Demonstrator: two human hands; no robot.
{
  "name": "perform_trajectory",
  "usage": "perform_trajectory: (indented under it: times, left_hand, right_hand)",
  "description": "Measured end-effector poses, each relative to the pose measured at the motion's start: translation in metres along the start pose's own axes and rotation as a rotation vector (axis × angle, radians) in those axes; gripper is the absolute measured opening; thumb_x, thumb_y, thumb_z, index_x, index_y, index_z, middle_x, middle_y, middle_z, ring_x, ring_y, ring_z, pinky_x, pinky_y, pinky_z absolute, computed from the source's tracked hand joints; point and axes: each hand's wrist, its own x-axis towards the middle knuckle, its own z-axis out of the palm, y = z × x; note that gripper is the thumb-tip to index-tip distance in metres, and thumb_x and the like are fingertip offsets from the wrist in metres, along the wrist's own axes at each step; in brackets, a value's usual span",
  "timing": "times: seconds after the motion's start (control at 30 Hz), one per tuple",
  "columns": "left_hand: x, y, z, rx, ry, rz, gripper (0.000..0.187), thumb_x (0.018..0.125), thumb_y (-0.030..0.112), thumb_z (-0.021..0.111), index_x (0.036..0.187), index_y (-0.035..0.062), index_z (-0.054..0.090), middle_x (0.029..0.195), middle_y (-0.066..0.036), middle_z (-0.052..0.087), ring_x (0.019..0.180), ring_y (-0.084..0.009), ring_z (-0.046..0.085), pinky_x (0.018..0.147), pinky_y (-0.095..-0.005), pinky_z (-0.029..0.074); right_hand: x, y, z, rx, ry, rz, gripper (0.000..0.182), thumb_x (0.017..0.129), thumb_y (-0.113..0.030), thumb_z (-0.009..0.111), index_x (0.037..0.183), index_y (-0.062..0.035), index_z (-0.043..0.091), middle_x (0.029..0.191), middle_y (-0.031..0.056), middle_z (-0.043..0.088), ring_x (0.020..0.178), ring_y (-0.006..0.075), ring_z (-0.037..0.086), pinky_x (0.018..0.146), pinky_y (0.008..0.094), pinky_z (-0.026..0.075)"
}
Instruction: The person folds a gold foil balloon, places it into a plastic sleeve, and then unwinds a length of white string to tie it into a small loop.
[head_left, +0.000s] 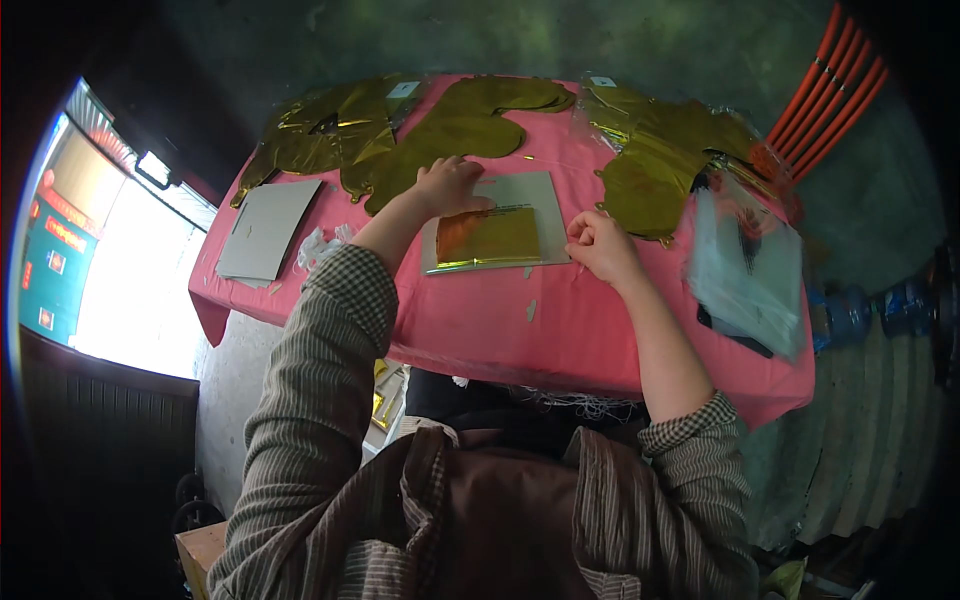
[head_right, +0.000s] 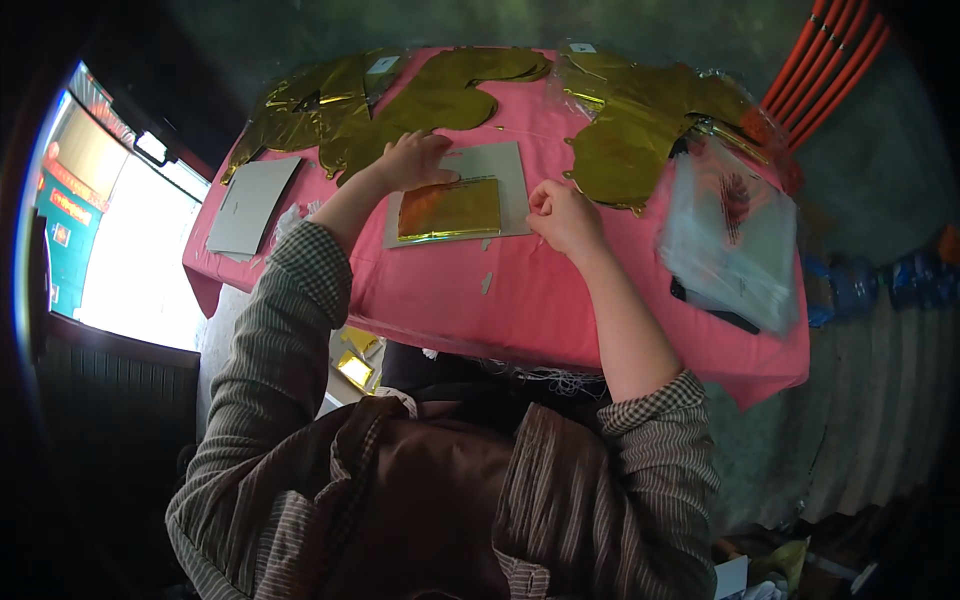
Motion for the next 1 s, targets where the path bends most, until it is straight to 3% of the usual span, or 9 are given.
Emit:
perform_trajectory:
  times: [0.1, 0.3, 0.4, 0.57, 0.67, 0.73, 0.8, 0.87, 1.0]
  left_hand:
    - [0.009, 0.000, -0.007, 0.113, -0.091, -0.001, 0.068, 0.062, 0.054, 0.066, 0.118, 0.0166, 0.052, 0.111, -0.010, 0.056, 0.113, -0.0302, 0.045, 0.091, -0.0419, 0.038]
    - [0.023, -0.013, -0.013, -0.248, -0.239, 0.072, 0.056, 0.059, 0.045, 0.073, 0.102, 0.0098, 0.061, 0.089, -0.011, 0.063, 0.084, -0.0212, 0.061, 0.075, -0.0322, 0.046]
    - [0.008, 0.004, -0.050, -0.556, -0.113, 0.044, 0.027, 0.076, 0.026, 0.066, 0.089, 0.0031, 0.064, 0.063, -0.005, 0.059, 0.057, -0.0114, 0.054, 0.055, -0.0268, 0.045]
    - [-0.037, 0.040, -0.124, -0.475, 0.094, 0.137, 0.024, 0.079, 0.022, 0.064, 0.090, 0.0008, 0.063, 0.072, -0.005, 0.058, 0.066, -0.0128, 0.054, 0.062, -0.0289, 0.045]
    - [-0.063, 0.046, -0.132, -0.362, 0.217, 0.208, 0.024, 0.079, 0.019, 0.063, 0.091, -0.0004, 0.062, 0.078, -0.010, 0.059, 0.071, -0.0192, 0.057, 0.067, -0.0313, 0.045]
    - [-0.062, 0.035, -0.116, -0.216, 0.209, 0.370, 0.021, 0.078, 0.018, 0.062, 0.091, 0.0007, 0.062, 0.081, -0.014, 0.060, 0.077, -0.0265, 0.058, 0.071, -0.0329, 0.046]
    - [-0.061, 0.036, -0.118, -0.185, 0.204, 0.327, 0.022, 0.078, 0.018, 0.063, 0.093, 0.0010, 0.062, 0.082, -0.015, 0.060, 0.077, -0.0274, 0.058, 0.071, -0.0333, 0.046]
    - [-0.060, 0.039, -0.117, -0.161, 0.191, 0.278, 0.023, 0.077, 0.018, 0.063, 0.094, 0.0014, 0.062, 0.083, -0.015, 0.060, 0.078, -0.0283, 0.058, 0.071, -0.0337, 0.046]
    - [-0.057, 0.042, -0.116, -0.157, 0.248, 0.323, 0.027, 0.077, 0.018, 0.064, 0.098, 0.0022, 0.061, 0.085, -0.015, 0.061, 0.081, -0.0261, 0.059, 0.074, -0.0330, 0.046]
  right_hand:
    - [-0.001, 0.001, 0.000, 0.003, -0.005, -0.007, 0.021, 0.066, -0.013, 0.066, 0.085, -0.0095, 0.058, 0.063, -0.0015, 0.058, 0.062, 0.0114, 0.057, 0.057, 0.0279, 0.043]
    - [0.002, 0.007, 0.002, 0.086, -0.019, -0.016, 0.021, 0.066, -0.012, 0.064, 0.085, -0.0075, 0.057, 0.066, -0.0009, 0.058, 0.063, 0.0117, 0.057, 0.059, 0.0278, 0.043]
    - [0.002, 0.009, 0.005, 0.168, 0.124, -0.159, 0.023, 0.072, 0.000, 0.061, 0.094, 0.0001, 0.053, 0.064, 0.0002, 0.053, 0.053, 0.0050, 0.047, 0.051, 0.0221, 0.039]
    - [-0.002, -0.001, -0.006, 0.341, 0.038, -0.407, 0.009, 0.082, -0.007, 0.060, 0.082, 0.0013, 0.057, 0.072, -0.0006, 0.052, 0.057, 0.0057, 0.047, 0.052, 0.0229, 0.041]
    - [-0.016, -0.027, -0.019, 0.565, 0.003, -0.261, 0.015, 0.080, -0.011, 0.062, 0.082, 0.0040, 0.059, 0.073, 0.0032, 0.053, 0.061, 0.0100, 0.050, 0.055, 0.0250, 0.041]
    - [-0.007, -0.005, -0.003, 0.445, -0.044, -0.241, 0.015, 0.080, -0.011, 0.062, 0.082, 0.0036, 0.059, 0.071, 0.0025, 0.054, 0.060, 0.0099, 0.050, 0.055, 0.0249, 0.041]
    - [-0.004, -0.007, -0.003, 0.320, -0.081, -0.230, 0.014, 0.080, -0.011, 0.062, 0.081, 0.0031, 0.060, 0.070, 0.0019, 0.054, 0.058, 0.0097, 0.049, 0.056, 0.0248, 0.041]
    - [-0.006, -0.011, -0.006, 0.245, 0.134, -0.424, 0.013, 0.081, -0.012, 0.060, 0.081, 0.0009, 0.061, 0.064, -0.0001, 0.053, 0.057, 0.0080, 0.047, 0.054, 0.0245, 0.040]
    - [-0.005, -0.008, -0.002, 0.222, 0.038, -0.322, 0.017, 0.083, -0.011, 0.059, 0.071, 0.0008, 0.055, 0.062, -0.0024, 0.049, 0.057, 0.0050, 0.044, 0.051, 0.0221, 0.036]
